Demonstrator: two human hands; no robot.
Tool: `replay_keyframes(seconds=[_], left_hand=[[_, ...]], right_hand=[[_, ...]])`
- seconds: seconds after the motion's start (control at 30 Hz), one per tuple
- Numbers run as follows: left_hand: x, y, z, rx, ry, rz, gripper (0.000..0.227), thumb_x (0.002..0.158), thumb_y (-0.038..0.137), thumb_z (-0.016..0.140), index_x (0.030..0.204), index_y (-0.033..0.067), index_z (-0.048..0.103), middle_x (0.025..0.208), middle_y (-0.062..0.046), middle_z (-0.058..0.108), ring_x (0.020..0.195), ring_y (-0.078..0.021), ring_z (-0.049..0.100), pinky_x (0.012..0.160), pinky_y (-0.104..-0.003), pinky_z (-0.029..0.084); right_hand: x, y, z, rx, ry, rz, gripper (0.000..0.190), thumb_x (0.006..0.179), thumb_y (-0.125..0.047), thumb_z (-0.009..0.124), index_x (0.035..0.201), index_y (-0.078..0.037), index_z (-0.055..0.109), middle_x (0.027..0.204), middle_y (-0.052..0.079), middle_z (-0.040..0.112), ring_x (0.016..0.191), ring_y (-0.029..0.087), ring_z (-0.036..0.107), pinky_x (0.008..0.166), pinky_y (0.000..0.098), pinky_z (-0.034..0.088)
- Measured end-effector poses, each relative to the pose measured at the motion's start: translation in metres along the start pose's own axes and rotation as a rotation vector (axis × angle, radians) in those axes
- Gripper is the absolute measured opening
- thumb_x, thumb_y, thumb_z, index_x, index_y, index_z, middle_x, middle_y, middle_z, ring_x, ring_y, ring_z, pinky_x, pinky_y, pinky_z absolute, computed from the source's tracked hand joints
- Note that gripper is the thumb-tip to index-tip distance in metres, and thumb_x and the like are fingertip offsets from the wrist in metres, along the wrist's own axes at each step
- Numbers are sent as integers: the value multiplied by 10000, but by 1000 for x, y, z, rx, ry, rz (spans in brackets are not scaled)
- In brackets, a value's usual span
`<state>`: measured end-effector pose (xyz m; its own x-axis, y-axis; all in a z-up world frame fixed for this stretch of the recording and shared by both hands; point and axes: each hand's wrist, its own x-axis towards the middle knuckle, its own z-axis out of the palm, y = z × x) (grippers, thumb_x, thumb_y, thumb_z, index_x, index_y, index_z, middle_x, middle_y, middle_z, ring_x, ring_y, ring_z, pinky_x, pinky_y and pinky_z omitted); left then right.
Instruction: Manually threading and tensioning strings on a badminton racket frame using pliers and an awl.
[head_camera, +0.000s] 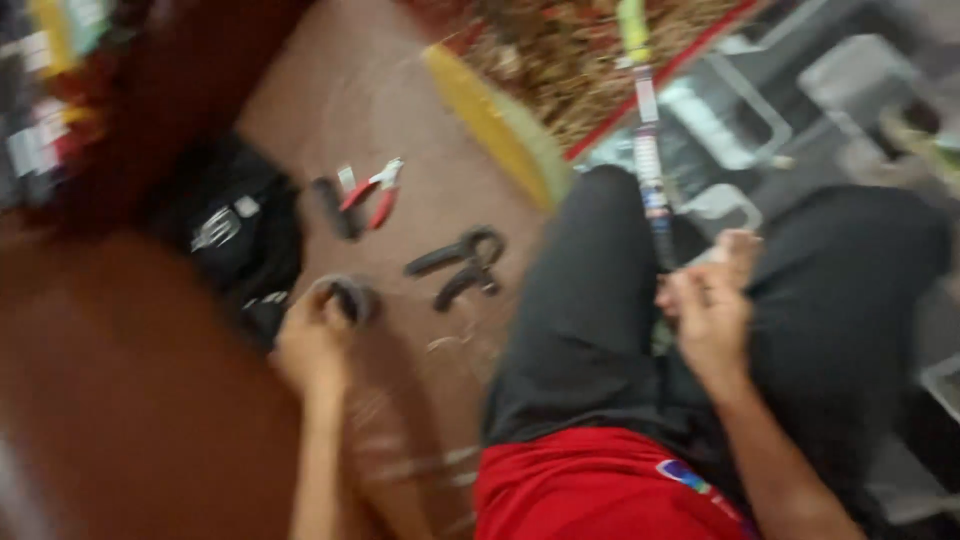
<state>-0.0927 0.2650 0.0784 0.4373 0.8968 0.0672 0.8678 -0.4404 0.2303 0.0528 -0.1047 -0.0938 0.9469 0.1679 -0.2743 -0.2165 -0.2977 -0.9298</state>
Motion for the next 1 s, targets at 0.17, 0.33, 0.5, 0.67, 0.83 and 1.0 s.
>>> replay_keyframes(seconds=[0.17,0.33,0.5,0.67,0.83,1.0], left_hand=[[46,-72,50,486,-325,-89,278,938,364,537,1140,252,692,984,-263,708,925,-513,665,754,-597,534],[41,-54,48,467,-289,-115,266,902,375,624,1078,216,744,995,-255,726,933,-506,680,760,-570,547],[27,-59,37,341,-153,48,171,873,224,561,928,191,720,944,-229,715,884,-517,645,678,-595,483],[4,-28,21,68,283,389,120,965,41,651,975,-35,743,905,-191,694,813,-376,625,714,-472,471],[-73,111,1,-281,15,356,75,910,52,675,873,97,721,835,-39,673,757,-201,592,698,-338,446],[-136,156,50,-662,-297,490,59,831,94,746,804,146,749,710,-48,708,709,-249,705,662,-318,527]], right_hand=[[0,-29,5,255,-25,7,155,1025,-194,553,917,-84,560,730,36,631,605,78,528,605,203,444],[-1,-33,1,301,6,46,156,1018,-208,562,932,-79,579,749,35,637,624,77,546,624,194,471],[1,-41,1,337,-37,76,162,1013,-219,567,940,-75,577,751,34,633,614,85,531,575,200,451],[1,-44,0,417,-89,-21,247,995,-98,556,1209,-4,637,1018,172,641,672,116,601,585,203,494],[-10,-46,5,322,-142,-55,206,986,-115,568,1154,-14,636,765,57,669,619,92,575,938,311,312],[-23,-38,13,333,-161,-54,210,966,-67,612,1135,27,694,726,138,732,562,112,613,551,213,532]])
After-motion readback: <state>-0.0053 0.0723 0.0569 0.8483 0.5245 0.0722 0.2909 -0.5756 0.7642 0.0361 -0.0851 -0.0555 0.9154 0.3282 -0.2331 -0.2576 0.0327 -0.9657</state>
